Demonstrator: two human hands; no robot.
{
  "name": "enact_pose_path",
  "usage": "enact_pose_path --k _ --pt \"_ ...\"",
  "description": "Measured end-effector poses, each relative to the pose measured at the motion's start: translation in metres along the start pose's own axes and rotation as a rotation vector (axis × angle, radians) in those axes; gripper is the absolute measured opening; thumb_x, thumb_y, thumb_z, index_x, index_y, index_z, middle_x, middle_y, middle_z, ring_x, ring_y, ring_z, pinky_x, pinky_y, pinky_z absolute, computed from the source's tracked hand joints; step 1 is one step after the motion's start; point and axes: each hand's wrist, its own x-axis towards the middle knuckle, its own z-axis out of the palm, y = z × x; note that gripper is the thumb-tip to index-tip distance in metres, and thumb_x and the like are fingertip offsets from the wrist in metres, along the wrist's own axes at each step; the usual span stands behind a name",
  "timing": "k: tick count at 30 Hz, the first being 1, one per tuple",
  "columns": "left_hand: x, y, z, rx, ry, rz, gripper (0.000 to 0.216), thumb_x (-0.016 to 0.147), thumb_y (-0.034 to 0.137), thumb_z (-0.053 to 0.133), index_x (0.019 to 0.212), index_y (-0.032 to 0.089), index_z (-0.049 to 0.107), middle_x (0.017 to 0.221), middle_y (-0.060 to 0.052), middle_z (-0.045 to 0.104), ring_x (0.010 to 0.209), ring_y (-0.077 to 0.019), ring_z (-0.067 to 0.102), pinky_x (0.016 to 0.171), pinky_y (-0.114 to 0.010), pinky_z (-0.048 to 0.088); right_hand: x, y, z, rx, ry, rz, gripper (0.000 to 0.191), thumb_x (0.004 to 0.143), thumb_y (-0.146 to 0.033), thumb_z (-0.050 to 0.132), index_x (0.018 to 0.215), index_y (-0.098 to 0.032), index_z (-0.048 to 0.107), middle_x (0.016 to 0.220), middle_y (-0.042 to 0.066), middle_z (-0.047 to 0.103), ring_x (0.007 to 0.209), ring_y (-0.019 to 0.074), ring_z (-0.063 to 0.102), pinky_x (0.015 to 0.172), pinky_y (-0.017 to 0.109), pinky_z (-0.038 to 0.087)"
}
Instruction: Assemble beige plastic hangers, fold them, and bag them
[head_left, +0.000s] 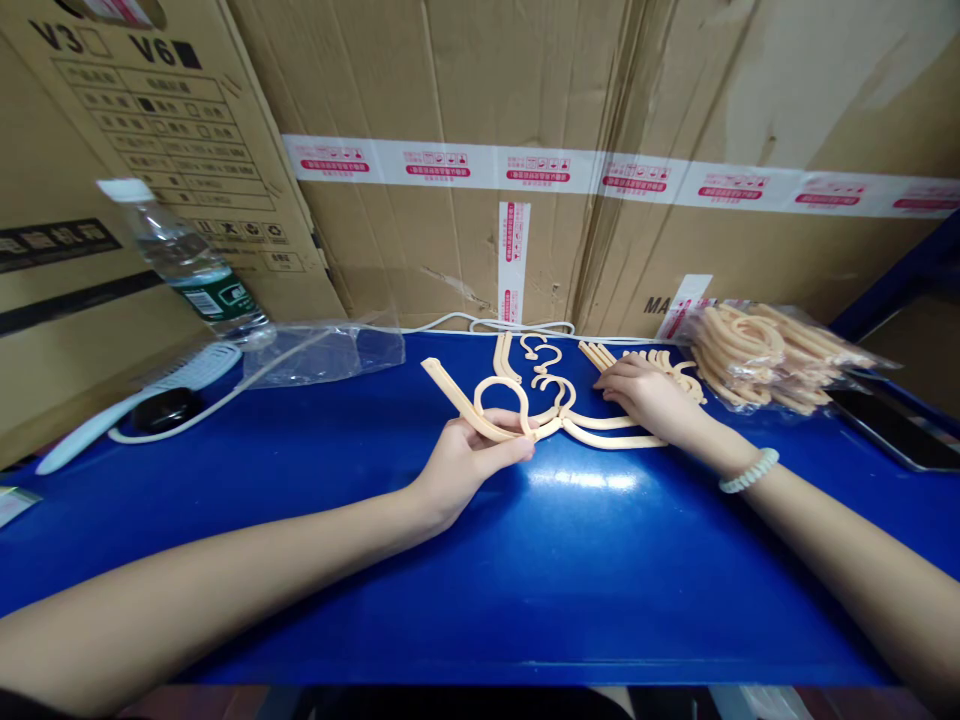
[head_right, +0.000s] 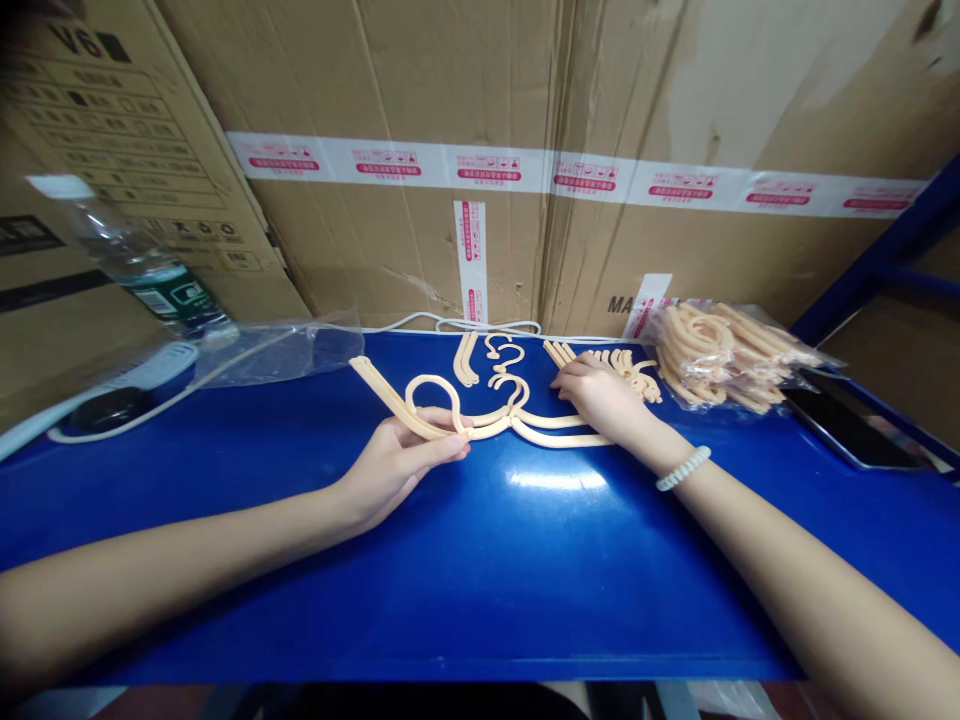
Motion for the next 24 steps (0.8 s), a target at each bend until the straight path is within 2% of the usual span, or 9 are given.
enact_pose_path --k 3,6,9,11,12,15,19,22,24 --pt "0.000 0.000 0.000 -0.002 -0.010 0.003 0.023 0.068 0.024 0.088 0.087 0.015 0.078 0.076 -0.003 0.072 0.075 -0.0140 0.064 0.075 -0.027 0.050 0.003 -0.002 0.000 0.128 0.070 0.052 0.019 0.091 -0.022 0.058 0.083 -0.021 0.075 0.090 0.011 0.075 0.092 0.0308 0.064 0.089 0.050 0.051" --pt "0.001 0.000 -0.001 0.000 -0.013 0.006 0.024 0.067 0.025 0.089 0.085 0.014 0.077 0.076 -0.003 0.072 0.074 -0.0150 0.065 0.074 -0.028 0.051 0.004 -0.011 -0.004 0.192 0.153 0.107 0.020 0.095 -0.029 0.055 0.091 -0.021 0.074 0.089 0.009 0.075 0.085 0.0279 0.068 0.084 0.048 0.055" --pt "0.002 -0.002 -0.003 0.004 -0.036 0.011 0.024 0.070 0.026 0.087 0.088 0.014 0.076 0.076 -0.003 0.071 0.074 -0.0146 0.065 0.075 -0.028 0.051 0.002 -0.035 -0.010 0.465 0.460 0.305 0.021 0.098 -0.037 0.059 0.101 -0.021 0.072 0.073 0.004 0.070 0.063 0.0219 0.065 0.065 0.038 0.057" --pt "0.003 -0.004 -0.005 0.008 -0.055 0.018 0.023 0.073 0.026 0.086 0.090 0.014 0.076 0.077 -0.003 0.071 0.075 -0.0139 0.065 0.076 -0.027 0.050 0.000 -0.057 -0.012 0.656 0.682 0.405 0.020 0.096 -0.040 0.066 0.104 -0.023 0.073 0.073 0.003 0.070 0.065 0.0209 0.067 0.066 0.037 0.058" --pt "0.003 -0.005 -0.006 0.011 -0.060 0.023 0.023 0.074 0.026 0.085 0.090 0.014 0.075 0.077 -0.003 0.071 0.075 -0.0136 0.065 0.077 -0.027 0.050 -0.002 -0.068 -0.012 0.723 0.730 0.421 0.020 0.095 -0.041 0.069 0.105 -0.023 0.074 0.077 0.003 0.071 0.071 0.0214 0.070 0.072 0.037 0.060" --pt "0.003 -0.007 -0.008 0.017 -0.057 0.037 0.023 0.075 0.026 0.084 0.091 0.014 0.074 0.078 -0.003 0.071 0.075 -0.0134 0.066 0.076 -0.027 0.049 -0.006 -0.096 -0.008 0.907 0.693 0.449 0.020 0.093 -0.042 0.073 0.104 -0.025 0.076 0.091 0.005 0.075 0.085 0.0215 0.072 0.086 0.039 0.060" --pt "0.003 -0.006 -0.005 0.040 -0.067 0.069 0.025 0.074 0.024 0.084 0.090 0.013 0.069 0.079 -0.002 0.070 0.075 -0.0132 0.066 0.076 -0.027 0.050 -0.009 -0.114 0.001 1.058 0.589 0.529 0.021 0.089 -0.044 0.078 0.093 -0.023 0.077 0.100 0.006 0.075 0.083 0.0201 0.071 0.084 0.036 0.061" --pt "0.003 -0.003 -0.002 0.077 -0.056 0.097 0.027 0.074 0.023 0.084 0.087 0.015 0.063 0.082 -0.001 0.070 0.076 -0.0134 0.067 0.077 -0.028 0.052 -0.012 -0.116 0.006 1.114 0.537 0.573 0.027 0.085 -0.041 0.082 0.103 -0.023 0.074 0.111 0.007 0.073 0.083 0.0194 0.071 0.083 0.036 0.062" --pt "0.003 -0.002 0.000 0.079 -0.052 0.126 0.029 0.073 0.022 0.084 0.085 0.016 0.058 0.085 -0.001 0.069 0.078 -0.0141 0.068 0.079 -0.028 0.054 -0.013 -0.116 0.007 1.196 0.523 0.613 0.040 0.081 -0.035 0.085 0.116 -0.027 0.069 0.125 0.007 0.068 0.086 0.0185 0.072 0.086 0.037 0.062"
